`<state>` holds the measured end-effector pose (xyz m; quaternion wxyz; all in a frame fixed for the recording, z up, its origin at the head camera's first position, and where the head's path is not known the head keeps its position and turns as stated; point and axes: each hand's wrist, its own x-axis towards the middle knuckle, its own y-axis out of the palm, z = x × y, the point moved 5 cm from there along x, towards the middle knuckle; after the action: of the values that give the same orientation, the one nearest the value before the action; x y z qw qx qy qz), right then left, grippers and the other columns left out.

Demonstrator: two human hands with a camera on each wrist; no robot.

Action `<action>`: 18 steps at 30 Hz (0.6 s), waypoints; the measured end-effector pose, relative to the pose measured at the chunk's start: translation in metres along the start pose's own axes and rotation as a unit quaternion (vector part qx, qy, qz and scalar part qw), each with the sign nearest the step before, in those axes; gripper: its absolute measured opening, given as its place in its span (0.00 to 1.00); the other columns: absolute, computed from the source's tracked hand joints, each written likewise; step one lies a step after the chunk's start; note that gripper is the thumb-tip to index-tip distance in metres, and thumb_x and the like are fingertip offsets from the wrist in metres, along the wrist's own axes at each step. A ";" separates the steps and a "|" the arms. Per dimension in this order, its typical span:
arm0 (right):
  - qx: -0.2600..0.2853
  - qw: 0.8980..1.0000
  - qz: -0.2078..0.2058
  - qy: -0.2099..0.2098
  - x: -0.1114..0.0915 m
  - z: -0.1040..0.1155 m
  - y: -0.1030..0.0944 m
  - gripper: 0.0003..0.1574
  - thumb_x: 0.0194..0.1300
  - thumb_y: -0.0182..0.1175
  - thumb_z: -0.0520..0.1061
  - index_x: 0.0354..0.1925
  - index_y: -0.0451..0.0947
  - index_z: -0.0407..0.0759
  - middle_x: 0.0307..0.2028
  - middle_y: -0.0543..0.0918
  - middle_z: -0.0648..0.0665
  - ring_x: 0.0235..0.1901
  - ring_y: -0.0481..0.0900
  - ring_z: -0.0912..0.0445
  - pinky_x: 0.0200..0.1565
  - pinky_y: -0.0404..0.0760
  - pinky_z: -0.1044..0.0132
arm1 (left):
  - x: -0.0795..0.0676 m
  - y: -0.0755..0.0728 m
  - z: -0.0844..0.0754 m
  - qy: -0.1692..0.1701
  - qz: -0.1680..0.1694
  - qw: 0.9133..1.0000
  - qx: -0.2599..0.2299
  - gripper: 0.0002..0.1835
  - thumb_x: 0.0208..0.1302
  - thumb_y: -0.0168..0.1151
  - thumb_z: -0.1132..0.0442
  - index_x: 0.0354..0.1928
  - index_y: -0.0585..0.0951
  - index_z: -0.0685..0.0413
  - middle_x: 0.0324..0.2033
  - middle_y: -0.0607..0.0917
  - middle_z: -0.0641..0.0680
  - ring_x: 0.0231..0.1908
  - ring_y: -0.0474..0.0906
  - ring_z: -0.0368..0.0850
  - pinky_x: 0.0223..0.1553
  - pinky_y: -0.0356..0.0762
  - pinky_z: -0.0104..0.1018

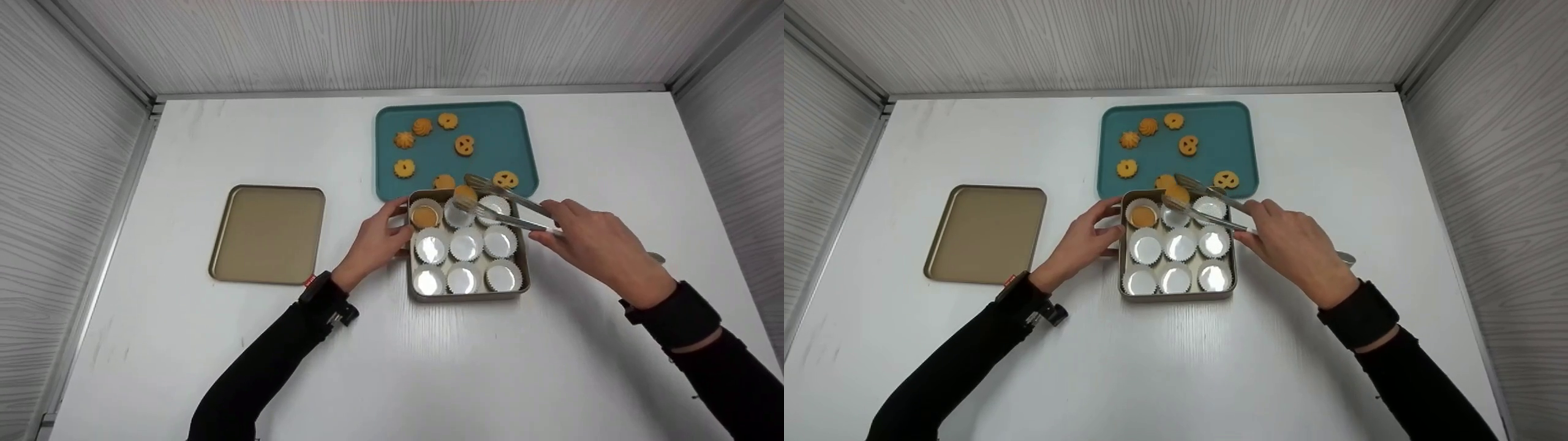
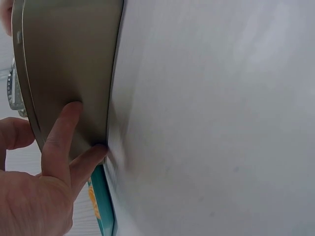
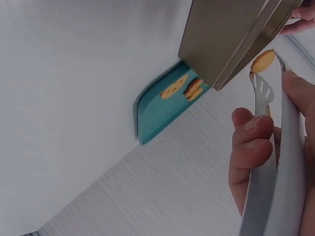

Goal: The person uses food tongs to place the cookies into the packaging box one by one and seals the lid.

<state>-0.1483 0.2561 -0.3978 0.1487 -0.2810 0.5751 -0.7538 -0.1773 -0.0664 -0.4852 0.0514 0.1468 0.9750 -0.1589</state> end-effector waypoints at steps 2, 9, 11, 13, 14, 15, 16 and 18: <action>-0.011 1.000 0.002 -0.011 -0.001 0.003 0.003 0.28 0.65 0.74 0.49 0.54 0.77 0.34 0.29 0.79 0.42 0.19 0.77 0.53 0.20 0.80 0.55 | 0.000 0.000 0.000 0.001 -0.001 1.000 -0.001 0.33 0.73 0.57 0.64 0.78 0.65 0.53 0.69 0.74 0.63 0.61 0.81 0.57 0.51 0.86 0.40; -0.039 0.999 0.008 -0.034 0.000 0.009 0.010 0.29 0.64 0.74 0.48 0.54 0.76 0.33 0.27 0.76 0.42 0.16 0.74 0.51 0.18 0.79 0.56 | 0.000 0.000 0.000 -0.004 -0.002 1.000 -0.004 0.33 0.73 0.57 0.64 0.78 0.65 0.53 0.69 0.74 0.63 0.60 0.81 0.57 0.47 0.88 0.39; -0.046 0.998 0.006 -0.037 0.001 0.010 0.011 0.29 0.64 0.74 0.48 0.54 0.76 0.33 0.27 0.76 0.42 0.16 0.74 0.51 0.18 0.78 0.56 | -0.001 0.001 0.000 -0.006 0.000 1.000 -0.005 0.33 0.73 0.57 0.63 0.79 0.64 0.53 0.70 0.74 0.63 0.60 0.81 0.56 0.47 0.88 0.39; -0.055 0.998 0.004 -0.041 0.001 0.010 0.011 0.29 0.64 0.74 0.48 0.53 0.76 0.32 0.26 0.76 0.41 0.16 0.74 0.50 0.17 0.78 0.55 | -0.001 0.001 0.000 -0.007 0.001 1.000 -0.003 0.33 0.74 0.56 0.63 0.79 0.64 0.52 0.70 0.74 0.63 0.60 0.81 0.55 0.47 0.88 0.39; -0.058 0.997 0.002 -0.044 0.002 0.011 0.012 0.29 0.64 0.74 0.48 0.53 0.76 0.32 0.26 0.76 0.41 0.16 0.74 0.50 0.17 0.78 0.55 | -0.002 0.001 0.000 -0.006 0.001 1.000 -0.001 0.33 0.74 0.56 0.63 0.79 0.64 0.52 0.70 0.74 0.63 0.60 0.81 0.55 0.47 0.87 0.39; -0.062 0.997 0.002 -0.046 0.002 0.011 0.012 0.29 0.64 0.74 0.48 0.53 0.75 0.31 0.26 0.75 0.41 0.16 0.73 0.50 0.17 0.78 0.55 | -0.002 0.001 0.000 -0.005 0.001 1.000 0.001 0.33 0.74 0.56 0.62 0.79 0.64 0.52 0.69 0.74 0.63 0.60 0.81 0.55 0.48 0.87 0.39; -0.062 0.997 0.002 -0.048 0.002 0.011 0.013 0.29 0.64 0.74 0.48 0.53 0.76 0.31 0.26 0.76 0.41 0.16 0.74 0.49 0.17 0.78 0.55 | -0.001 0.001 0.000 -0.004 0.001 1.000 0.002 0.33 0.74 0.56 0.62 0.79 0.64 0.52 0.69 0.74 0.63 0.61 0.81 0.55 0.48 0.87 0.39; -0.064 0.997 0.003 -0.051 0.003 0.012 0.014 0.29 0.64 0.74 0.48 0.52 0.75 0.31 0.26 0.75 0.40 0.16 0.74 0.49 0.17 0.78 0.54 | -0.001 0.001 0.001 -0.001 0.001 1.000 0.003 0.32 0.74 0.56 0.62 0.79 0.64 0.52 0.69 0.74 0.63 0.61 0.81 0.56 0.48 0.87 0.39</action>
<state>-0.1450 0.2416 -0.4079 0.1618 -0.3261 0.6145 -0.6999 -0.1761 -0.0663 -0.4859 0.0521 0.1475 0.9743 -0.1623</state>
